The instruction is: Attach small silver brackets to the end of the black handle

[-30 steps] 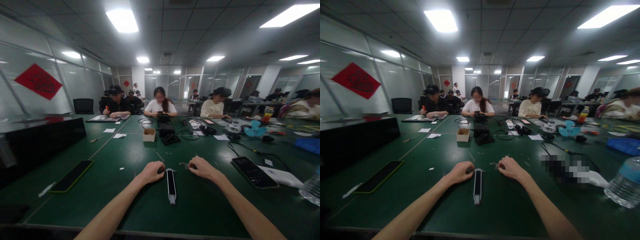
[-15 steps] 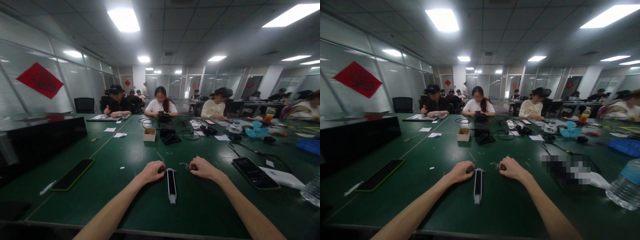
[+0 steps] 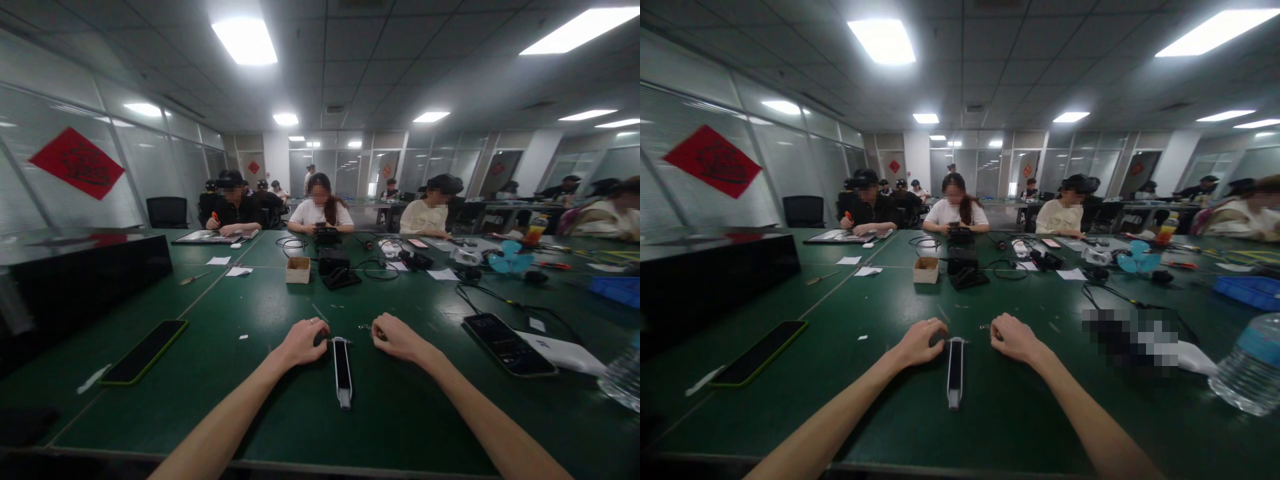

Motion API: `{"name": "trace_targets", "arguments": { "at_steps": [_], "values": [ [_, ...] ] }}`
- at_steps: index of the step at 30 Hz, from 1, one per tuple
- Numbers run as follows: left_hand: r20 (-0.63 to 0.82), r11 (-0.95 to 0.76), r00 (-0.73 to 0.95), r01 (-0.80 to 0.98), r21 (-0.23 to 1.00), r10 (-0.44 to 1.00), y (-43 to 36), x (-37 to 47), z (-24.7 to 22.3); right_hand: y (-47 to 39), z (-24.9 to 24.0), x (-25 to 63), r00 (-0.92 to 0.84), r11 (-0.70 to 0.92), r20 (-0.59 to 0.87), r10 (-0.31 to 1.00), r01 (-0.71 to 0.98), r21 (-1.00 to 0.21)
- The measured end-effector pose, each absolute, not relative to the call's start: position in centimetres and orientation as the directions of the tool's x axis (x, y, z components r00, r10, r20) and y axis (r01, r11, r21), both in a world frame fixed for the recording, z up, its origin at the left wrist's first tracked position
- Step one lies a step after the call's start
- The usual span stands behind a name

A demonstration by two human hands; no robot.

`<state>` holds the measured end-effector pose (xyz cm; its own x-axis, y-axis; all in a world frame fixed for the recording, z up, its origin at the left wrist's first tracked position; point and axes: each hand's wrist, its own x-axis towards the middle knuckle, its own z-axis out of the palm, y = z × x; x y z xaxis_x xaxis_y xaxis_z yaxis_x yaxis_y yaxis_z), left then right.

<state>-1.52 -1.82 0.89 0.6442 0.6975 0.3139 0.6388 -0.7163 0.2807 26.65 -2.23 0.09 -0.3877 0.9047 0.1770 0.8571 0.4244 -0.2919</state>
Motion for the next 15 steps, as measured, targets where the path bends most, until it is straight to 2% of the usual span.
{"name": "trace_targets", "arguments": {
  "at_steps": [4, 8, 15],
  "values": [
    [0.410, -0.739, 0.623, 0.626, 0.249, 0.666, -1.9, -1.2, 0.7, -3.6, 0.8, 24.0, -0.384, 0.483, 0.296, 0.874, 0.752, -0.449],
    [0.482, -0.812, 0.666, 0.549, 0.201, 0.570, -2.1, -0.5, 0.3, -5.0, 1.1, 21.2, -0.337, 0.482, 0.346, 0.876, 0.647, -0.591],
    [0.460, -0.842, 0.714, 0.510, 0.173, 0.527, -2.1, 0.1, -0.4, -5.5, 0.4, 19.8, -0.326, 0.503, 0.384, 0.864, 0.550, -0.666]
  ]
}}
